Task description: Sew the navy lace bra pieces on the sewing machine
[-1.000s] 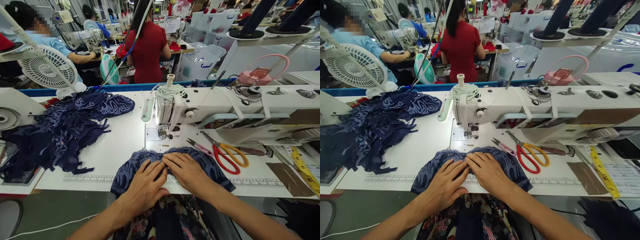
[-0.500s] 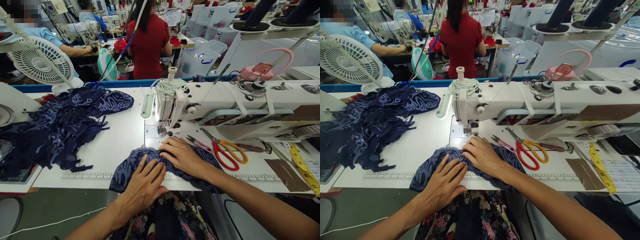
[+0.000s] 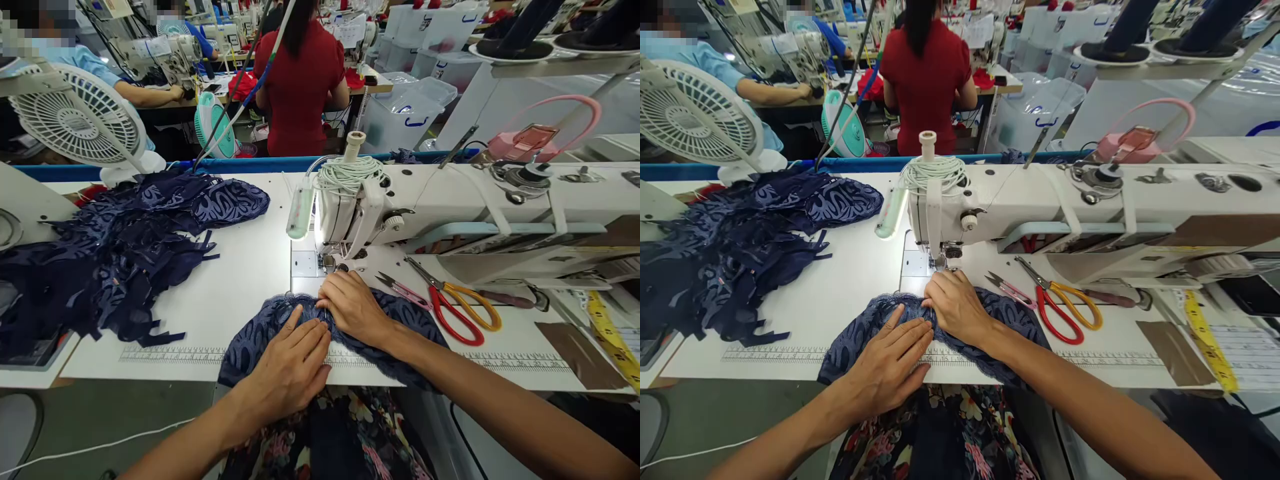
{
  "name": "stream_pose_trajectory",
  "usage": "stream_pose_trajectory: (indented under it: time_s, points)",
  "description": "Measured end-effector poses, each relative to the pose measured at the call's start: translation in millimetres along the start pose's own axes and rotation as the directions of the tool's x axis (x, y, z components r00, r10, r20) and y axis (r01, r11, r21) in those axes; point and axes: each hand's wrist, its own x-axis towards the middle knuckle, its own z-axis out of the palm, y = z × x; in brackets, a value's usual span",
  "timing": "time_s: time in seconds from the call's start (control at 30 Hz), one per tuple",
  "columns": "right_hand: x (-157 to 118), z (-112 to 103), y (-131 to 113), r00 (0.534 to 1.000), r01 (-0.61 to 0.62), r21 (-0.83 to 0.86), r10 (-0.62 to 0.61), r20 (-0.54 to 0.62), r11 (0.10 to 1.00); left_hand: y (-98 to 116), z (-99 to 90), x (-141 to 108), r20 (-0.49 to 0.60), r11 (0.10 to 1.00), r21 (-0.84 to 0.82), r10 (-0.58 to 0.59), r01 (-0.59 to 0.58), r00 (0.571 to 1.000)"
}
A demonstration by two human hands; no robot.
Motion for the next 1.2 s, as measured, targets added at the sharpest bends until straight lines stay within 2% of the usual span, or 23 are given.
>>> stream_pose_trajectory:
  time_s: [0.2, 0.37, 0.47, 0.6, 0.73, 1.03, 1.2]
  points:
    - [8, 1, 7, 0.998, -0.056, 0.168, 0.055, 0.008, 0.984, -3, -5.4, 2, 0.010, 0.999, -0.038, -0.023, 0.023, 1.000]
    - [4, -17, 7, 0.995, -0.087, 0.196, 0.094, -0.026, 0.977, -4, -19.9, 11, 0.074, 0.992, -0.092, -0.078, 0.084, 0.994]
    - [-9, -27, 0, 0.996, -0.064, 0.171, 0.073, -0.050, 0.983, -8, -19.5, 18, -0.002, 0.995, -0.071, -0.076, 0.076, 0.997]
    - [-29, -26, -9, 0.999, 0.039, 0.074, -0.041, 0.027, 0.997, -20, -6.1, 21, -0.089, 0.998, 0.024, -0.062, 0.064, 0.994]
    - [-39, -18, -6, 0.999, 0.037, 0.027, -0.037, -0.002, 0.999, -31, 1.6, 19, -0.049, 0.996, 0.076, -0.046, 0.050, 0.998]
    - [-37, -14, 11, 0.997, -0.062, -0.032, 0.061, -0.046, 0.998, -45, -2.3, 28, 0.039, 0.996, 0.079, -0.044, 0.040, 0.998]
    - [-36, -15, 15, 0.997, -0.074, -0.041, 0.075, 0.026, 0.996, -47, -3.5, 30, 0.063, 0.996, 0.075, -0.048, 0.044, 0.997]
